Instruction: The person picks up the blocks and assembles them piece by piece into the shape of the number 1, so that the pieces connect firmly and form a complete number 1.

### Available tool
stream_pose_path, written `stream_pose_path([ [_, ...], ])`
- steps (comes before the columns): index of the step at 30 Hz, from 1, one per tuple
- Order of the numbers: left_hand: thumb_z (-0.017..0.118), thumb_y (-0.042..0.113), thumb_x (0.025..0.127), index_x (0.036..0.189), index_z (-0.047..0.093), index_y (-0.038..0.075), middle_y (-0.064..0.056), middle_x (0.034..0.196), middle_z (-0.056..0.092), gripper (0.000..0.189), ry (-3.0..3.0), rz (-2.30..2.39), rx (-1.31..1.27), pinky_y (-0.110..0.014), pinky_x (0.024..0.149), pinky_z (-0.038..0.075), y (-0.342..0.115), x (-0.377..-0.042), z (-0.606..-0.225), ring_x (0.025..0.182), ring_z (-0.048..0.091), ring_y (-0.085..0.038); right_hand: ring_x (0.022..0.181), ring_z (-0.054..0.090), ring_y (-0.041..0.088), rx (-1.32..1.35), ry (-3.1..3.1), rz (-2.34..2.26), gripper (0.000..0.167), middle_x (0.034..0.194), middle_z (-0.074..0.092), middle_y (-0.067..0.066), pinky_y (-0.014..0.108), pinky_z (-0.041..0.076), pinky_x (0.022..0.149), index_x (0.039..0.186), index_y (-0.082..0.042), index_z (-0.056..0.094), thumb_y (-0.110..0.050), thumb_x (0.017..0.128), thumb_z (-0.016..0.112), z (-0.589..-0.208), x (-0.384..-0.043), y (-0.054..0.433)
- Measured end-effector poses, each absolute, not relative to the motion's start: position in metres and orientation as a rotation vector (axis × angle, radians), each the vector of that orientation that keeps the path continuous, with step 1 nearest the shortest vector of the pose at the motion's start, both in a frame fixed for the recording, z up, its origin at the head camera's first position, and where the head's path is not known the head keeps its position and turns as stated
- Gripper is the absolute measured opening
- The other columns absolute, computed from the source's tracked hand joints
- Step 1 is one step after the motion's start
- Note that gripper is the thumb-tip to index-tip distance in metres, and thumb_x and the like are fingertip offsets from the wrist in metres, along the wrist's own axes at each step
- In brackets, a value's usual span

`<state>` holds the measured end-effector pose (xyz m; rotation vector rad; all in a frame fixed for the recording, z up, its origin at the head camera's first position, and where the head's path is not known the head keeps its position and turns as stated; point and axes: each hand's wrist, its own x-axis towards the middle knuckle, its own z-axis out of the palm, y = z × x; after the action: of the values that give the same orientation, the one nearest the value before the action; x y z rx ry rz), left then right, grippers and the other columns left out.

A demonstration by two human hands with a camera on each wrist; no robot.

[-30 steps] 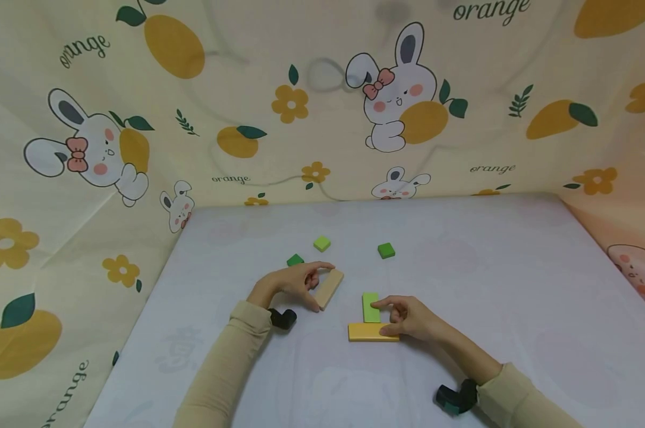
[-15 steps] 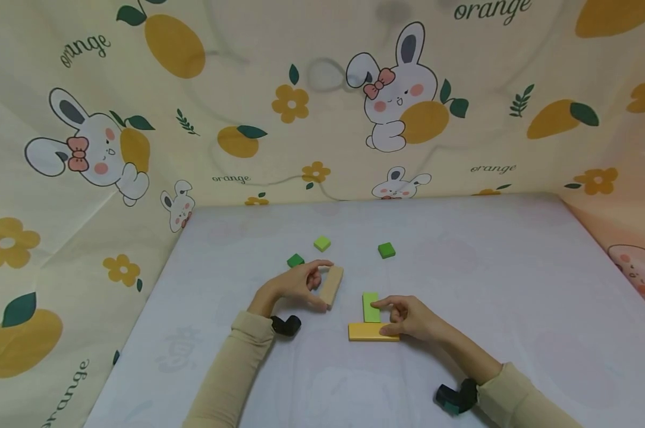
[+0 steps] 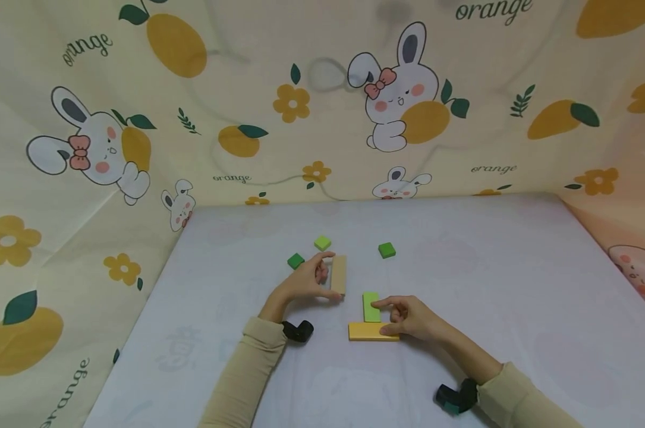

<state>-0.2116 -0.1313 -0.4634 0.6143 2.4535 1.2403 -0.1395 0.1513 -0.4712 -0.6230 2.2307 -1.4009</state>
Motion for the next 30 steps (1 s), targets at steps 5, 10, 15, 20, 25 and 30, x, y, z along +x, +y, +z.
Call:
stream_pose_path([
  [5,0.087,0.020,0.068,0.144,0.037,0.006,-0.003,0.085,0.048,0.092,2.482,1.265,0.572,-0.017,0.066,0.036,-0.120,-0.211,-0.467,0.074,0.041,-0.011,0.059,0.035,0.001,-0.605,2.235,-1.393,0.052,0.064,0.037,-0.005,0.019,0.033,0.057,0.125,0.009,0.058,-0.009,0.079,0.076,-0.471,-0.139,0.152],
  [10,0.087,0.022,0.067,0.144,0.037,0.004,-0.005,0.086,0.049,0.093,2.543,1.270,0.562,-0.017,0.068,0.037,-0.111,-0.210,-0.467,0.076,0.042,-0.012,0.059,0.036,0.001,-0.599,2.230,-1.397,0.052,0.064,0.036,-0.005,0.019,0.032,0.056,0.125,0.009,0.058,-0.009,0.079,0.076,-0.471,-0.139,0.152],
  [15,0.088,0.028,0.067,0.144,0.037,0.005,-0.003,0.089,0.050,0.096,2.617,1.233,0.533,-0.018,0.070,0.037,-0.103,-0.212,-0.468,0.078,0.043,-0.010,0.059,0.036,0.001,-0.597,2.214,-1.414,0.052,0.064,0.037,-0.004,0.019,0.033,0.057,0.125,0.009,0.057,-0.008,0.079,0.076,-0.470,-0.139,0.152],
  [20,0.088,0.030,0.066,0.143,0.038,0.006,-0.004,0.089,0.052,0.094,2.653,1.216,0.506,-0.020,0.073,0.038,-0.096,-0.213,-0.467,0.078,0.043,-0.010,0.059,0.036,0.001,-0.597,2.212,-1.419,0.053,0.064,0.037,-0.004,0.019,0.033,0.057,0.125,0.009,0.057,-0.009,0.080,0.076,-0.469,-0.139,0.151],
  [25,0.088,0.030,0.066,0.143,0.039,0.005,-0.004,0.090,0.052,0.094,2.677,1.195,0.498,-0.020,0.073,0.039,-0.088,-0.213,-0.466,0.078,0.043,-0.010,0.059,0.035,0.001,-0.599,2.222,-1.411,0.053,0.064,0.037,-0.005,0.019,0.033,0.057,0.125,0.009,0.057,-0.010,0.079,0.076,-0.470,-0.139,0.151],
  [30,0.087,0.032,0.067,0.143,0.038,0.004,-0.003,0.090,0.052,0.095,2.686,1.177,0.500,-0.020,0.071,0.037,-0.082,-0.213,-0.465,0.077,0.043,-0.010,0.058,0.035,0.001,-0.598,2.223,-1.412,0.053,0.064,0.037,-0.005,0.019,0.033,0.056,0.125,0.009,0.057,-0.010,0.080,0.076,-0.470,-0.139,0.151],
])
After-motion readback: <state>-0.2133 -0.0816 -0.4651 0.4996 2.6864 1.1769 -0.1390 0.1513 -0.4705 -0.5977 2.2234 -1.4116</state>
